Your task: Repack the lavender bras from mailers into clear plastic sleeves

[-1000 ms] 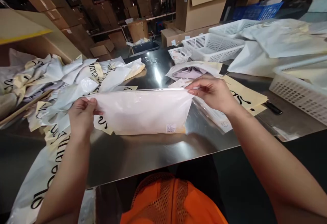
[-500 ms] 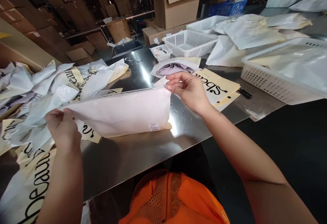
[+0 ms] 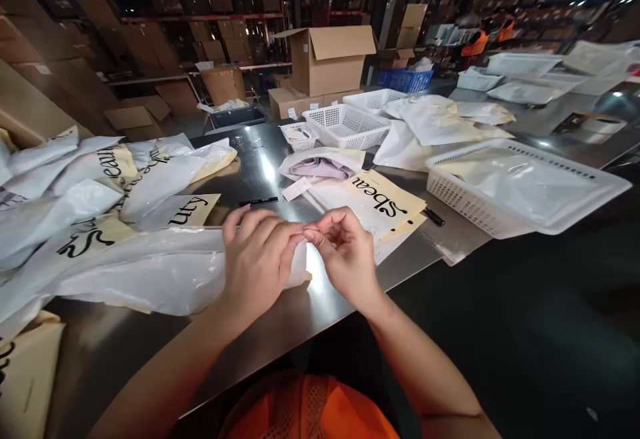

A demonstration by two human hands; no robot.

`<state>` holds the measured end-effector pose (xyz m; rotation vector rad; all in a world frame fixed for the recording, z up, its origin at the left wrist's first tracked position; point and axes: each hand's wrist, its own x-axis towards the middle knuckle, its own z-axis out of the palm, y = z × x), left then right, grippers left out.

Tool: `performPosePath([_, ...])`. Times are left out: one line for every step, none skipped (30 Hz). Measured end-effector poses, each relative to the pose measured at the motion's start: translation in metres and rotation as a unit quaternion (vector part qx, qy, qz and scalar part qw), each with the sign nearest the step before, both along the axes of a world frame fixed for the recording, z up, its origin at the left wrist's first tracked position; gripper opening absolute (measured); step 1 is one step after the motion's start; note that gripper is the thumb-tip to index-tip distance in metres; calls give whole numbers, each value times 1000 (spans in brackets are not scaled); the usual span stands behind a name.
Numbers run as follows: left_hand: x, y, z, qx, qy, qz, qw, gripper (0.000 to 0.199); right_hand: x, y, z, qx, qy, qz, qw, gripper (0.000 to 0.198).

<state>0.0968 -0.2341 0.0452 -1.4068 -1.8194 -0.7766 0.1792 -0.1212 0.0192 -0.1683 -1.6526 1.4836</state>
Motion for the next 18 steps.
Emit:
performPosePath([-2,0,-1,8,1,1,1000,11,2,-1,-2,9,6,-9,1000,26])
performPosePath([-6,-5,-1,11,2,4,1000,12,4,1,-3,18,15,-21,999,27])
performPosePath([-13,-15,-1,9,4,15,1000,12,5,5,-4,26,29,-37,999,29])
performPosePath([-24,-29,-1,5,9,39,999,11,7,13,-5,31,48,-60,997,31])
performPosePath([-36,-48,-2,3,14,74,997,11,8,23,-6,31,69,-91,993,34])
performPosePath([-50,-71,-4,-2,15,126,992,11,9,35,-7,26,88,-124,988,37])
performPosePath([-63,-95,-6,10,26,186,982,11,10,48,-9,15,100,-152,983,40])
performPosePath([-75,-119,-8,29,20,233,972,17,11,59,-11,1,105,-167,980,44])
performPosePath([-84,-141,-10,36,-20,262,964,23,10,68,-13,-11,103,-171,980,47])
performPosePath([-91,-159,-11,39,-71,273,959,27,9,74,-15,-17,94,-166,982,48])
performPosePath([-95,-171,-12,51,-120,288,949,29,7,77,-16,-16,85,-155,984,48])
performPosePath([-98,-178,-11,71,-168,300,936,29,3,77,-18,-9,78,-143,987,46])
performPosePath([-99,-179,-9,95,-207,309,923,28,-1,76,-18,1,77,-138,987,43])
performPosePath([-101,-175,-6,124,-234,316,911,28,-8,74,-17,10,78,-139,987,39])
performPosePath([-103,-169,-1,151,-254,310,904,28,-15,73,-15,17,83,-143,986,37])
performPosePath([-103,-161,4,182,-266,289,902,28,-23,73,-12,20,91,-150,984,35])
performPosePath([-102,-154,8,215,-265,262,903,29,-30,76,-9,22,102,-159,982,34])
performPosePath([-98,-149,12,236,-249,235,910,29,-37,81,-5,22,120,-172,978,33])
